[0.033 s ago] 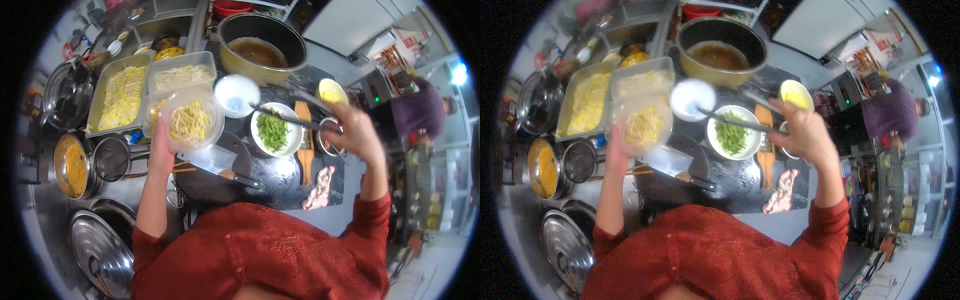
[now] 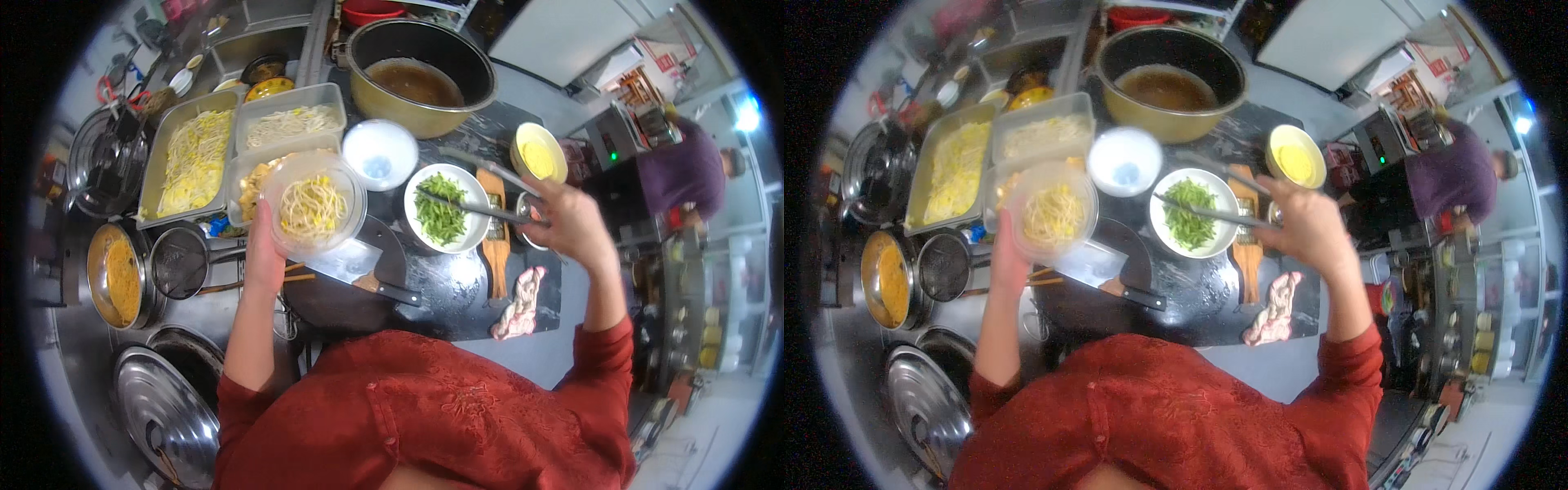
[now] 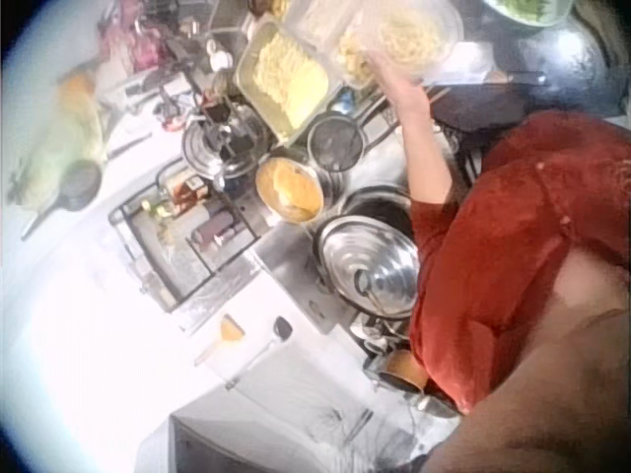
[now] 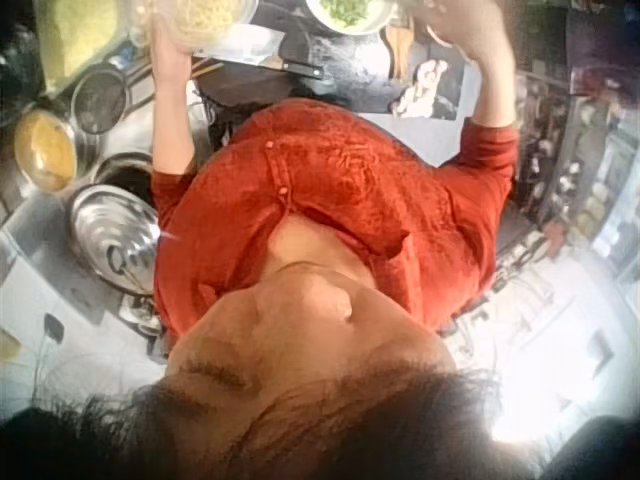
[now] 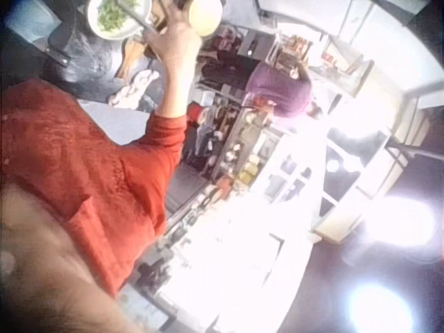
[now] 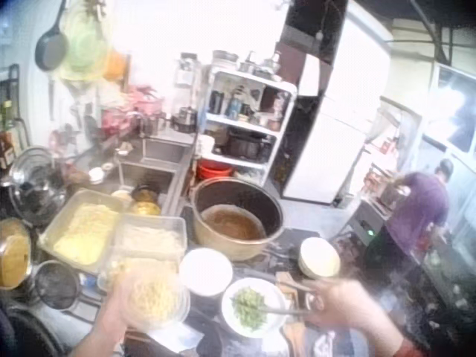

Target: The person assembles a noodle soup bowl by adding bean sprouts, chopped greens, and fried tofu from containers into a plastic bowl. They then ladle hot broth and chili oil over the ingredients, add a spice packet, and seal the bowl with a lid.

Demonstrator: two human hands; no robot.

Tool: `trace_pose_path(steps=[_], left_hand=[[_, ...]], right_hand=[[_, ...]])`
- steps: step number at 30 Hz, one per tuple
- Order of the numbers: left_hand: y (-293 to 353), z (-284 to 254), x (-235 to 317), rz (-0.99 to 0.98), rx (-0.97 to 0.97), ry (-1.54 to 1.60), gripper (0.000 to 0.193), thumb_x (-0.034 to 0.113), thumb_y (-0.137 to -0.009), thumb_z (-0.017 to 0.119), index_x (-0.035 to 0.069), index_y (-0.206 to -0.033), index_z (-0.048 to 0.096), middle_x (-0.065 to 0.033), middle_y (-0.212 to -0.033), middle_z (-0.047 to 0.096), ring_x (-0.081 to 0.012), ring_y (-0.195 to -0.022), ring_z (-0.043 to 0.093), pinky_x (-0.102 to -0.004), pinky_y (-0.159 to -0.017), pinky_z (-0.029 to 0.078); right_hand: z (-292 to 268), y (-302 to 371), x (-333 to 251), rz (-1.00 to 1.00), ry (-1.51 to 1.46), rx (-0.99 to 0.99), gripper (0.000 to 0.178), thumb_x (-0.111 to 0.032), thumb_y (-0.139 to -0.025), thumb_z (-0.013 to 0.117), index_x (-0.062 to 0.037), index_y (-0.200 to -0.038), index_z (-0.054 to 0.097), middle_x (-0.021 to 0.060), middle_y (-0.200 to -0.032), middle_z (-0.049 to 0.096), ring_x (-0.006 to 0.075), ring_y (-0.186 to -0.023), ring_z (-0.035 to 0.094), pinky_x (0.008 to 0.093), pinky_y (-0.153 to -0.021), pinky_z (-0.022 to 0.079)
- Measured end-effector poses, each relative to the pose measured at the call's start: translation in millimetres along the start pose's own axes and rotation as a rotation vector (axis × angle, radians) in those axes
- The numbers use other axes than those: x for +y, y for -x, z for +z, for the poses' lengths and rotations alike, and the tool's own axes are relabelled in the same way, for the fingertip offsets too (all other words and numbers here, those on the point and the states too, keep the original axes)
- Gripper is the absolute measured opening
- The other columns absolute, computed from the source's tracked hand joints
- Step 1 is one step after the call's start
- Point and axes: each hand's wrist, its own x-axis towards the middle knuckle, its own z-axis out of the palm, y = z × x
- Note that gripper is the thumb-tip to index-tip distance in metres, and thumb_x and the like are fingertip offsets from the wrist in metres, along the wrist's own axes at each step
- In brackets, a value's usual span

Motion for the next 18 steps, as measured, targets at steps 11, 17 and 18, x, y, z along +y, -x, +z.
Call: trace_pose_path(steps=[11,17,18], left_hand=[[23.6,45.5,-79.9,-0.067,0.098,-0.106,0.059,0.045,-0.103,0.046,0.006,-0.145,0.038,-0.0102,-0.141,0.049,-0.0209,-0.127,0.052,-0.0382,-0.099,0.050],[24.2,59.3,-101.0,-0.076,0.162,-0.242,0.055,0.040,-0.104,0.048,0.007,-0.145,0.035,-0.0109,-0.136,0.050,-0.0200,-0.123,0.054,-0.0383,-0.092,0.053],[22.7,61.3,-105.7,-0.048,0.166,-0.282,0.054,0.039,-0.104,0.047,0.007,-0.145,0.035,-0.0110,-0.136,0.050,-0.0201,-0.122,0.055,-0.0376,-0.090,0.054]], right_hand=[[175.5,3.9,21.4,0.112,-0.187,0.098,0.052,-0.032,-0.074,0.077,-0.0124,-0.121,0.063,0.0106,-0.102,0.069,0.0305,-0.089,0.068,0.0406,-0.075,0.055],[144.9,29.9,33.6,0.087,-0.308,0.133,0.035,-0.021,-0.078,0.074,-0.0120,-0.113,0.072,0.0117,-0.095,0.071,0.0317,-0.081,0.069,0.0390,-0.072,0.054],[132.7,34.9,34.6,0.081,-0.344,0.142,0.036,-0.019,-0.078,0.074,-0.0111,-0.113,0.072,0.0125,-0.094,0.071,0.0318,-0.080,0.069,0.0386,-0.072,0.054]])
